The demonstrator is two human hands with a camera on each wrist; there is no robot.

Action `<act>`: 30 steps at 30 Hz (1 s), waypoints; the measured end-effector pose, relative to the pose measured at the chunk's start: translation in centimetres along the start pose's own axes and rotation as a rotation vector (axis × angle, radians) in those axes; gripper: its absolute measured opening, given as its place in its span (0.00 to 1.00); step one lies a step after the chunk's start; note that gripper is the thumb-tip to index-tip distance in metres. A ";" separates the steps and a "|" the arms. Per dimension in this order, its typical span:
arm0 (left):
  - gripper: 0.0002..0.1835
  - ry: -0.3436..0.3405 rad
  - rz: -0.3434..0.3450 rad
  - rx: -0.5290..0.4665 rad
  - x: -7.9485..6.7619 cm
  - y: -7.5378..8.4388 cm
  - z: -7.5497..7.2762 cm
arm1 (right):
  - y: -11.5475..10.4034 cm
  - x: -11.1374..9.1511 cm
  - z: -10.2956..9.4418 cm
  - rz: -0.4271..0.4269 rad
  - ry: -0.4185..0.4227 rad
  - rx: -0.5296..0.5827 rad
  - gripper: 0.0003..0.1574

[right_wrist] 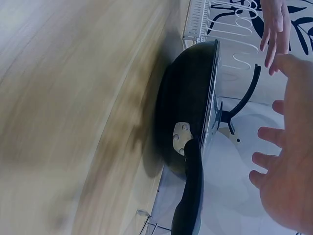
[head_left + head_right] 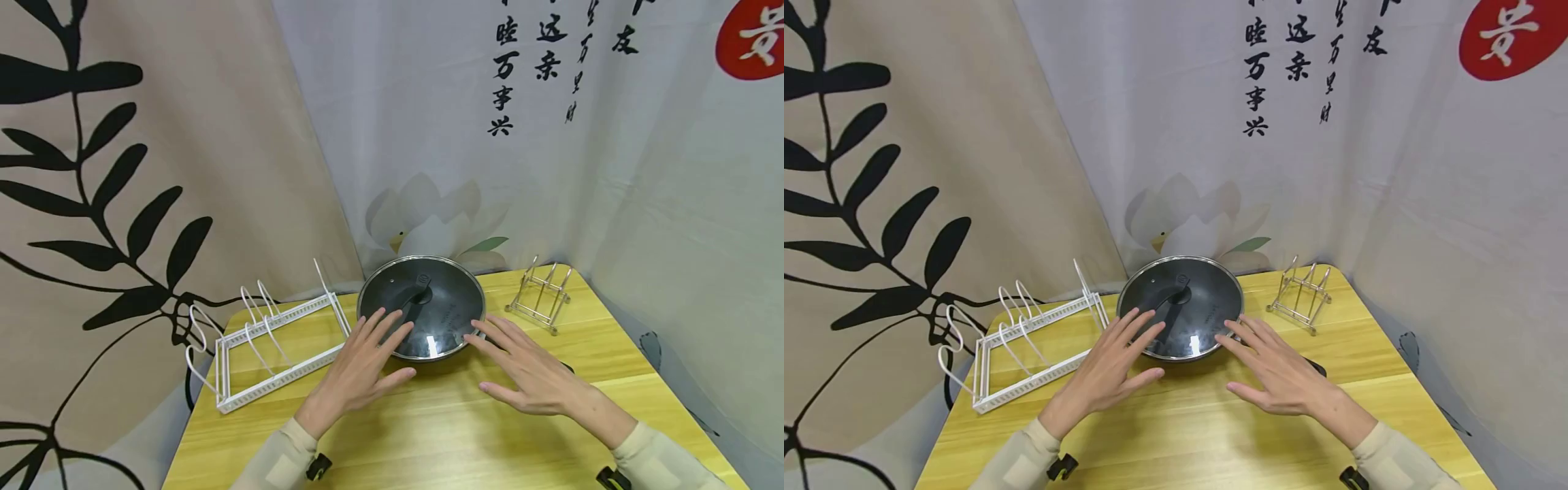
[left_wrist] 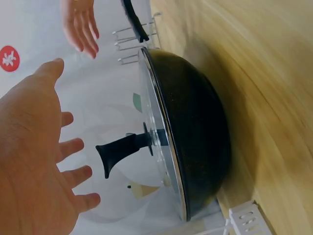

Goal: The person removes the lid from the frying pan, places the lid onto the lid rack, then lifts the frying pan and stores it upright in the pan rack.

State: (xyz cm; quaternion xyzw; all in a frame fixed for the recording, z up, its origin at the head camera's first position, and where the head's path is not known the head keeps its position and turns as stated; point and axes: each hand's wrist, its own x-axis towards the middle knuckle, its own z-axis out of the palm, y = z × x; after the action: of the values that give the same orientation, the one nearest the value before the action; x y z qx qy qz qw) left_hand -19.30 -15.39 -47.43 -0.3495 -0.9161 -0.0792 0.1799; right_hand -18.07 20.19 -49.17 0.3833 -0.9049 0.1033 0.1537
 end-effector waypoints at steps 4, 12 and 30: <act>0.41 -0.004 -0.023 -0.005 0.2 -0.1 0.1 | 0.3 -0.2 0.0 0.012 0.000 0.000 0.50; 0.41 -0.017 -0.052 -0.027 0.5 -0.2 0.4 | 0.8 -0.7 0.2 0.022 -0.004 0.006 0.52; 0.41 -0.068 -0.118 -0.031 2.6 -1.4 1.2 | 2.8 -2.3 0.3 0.154 -0.031 0.052 0.48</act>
State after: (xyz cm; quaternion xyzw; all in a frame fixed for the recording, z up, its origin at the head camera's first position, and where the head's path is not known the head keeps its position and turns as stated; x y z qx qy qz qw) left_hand -22.33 -14.54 -47.58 -0.3003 -0.9393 -0.0920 0.1384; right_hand -18.63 23.56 -50.50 0.3177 -0.9310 0.1323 0.1214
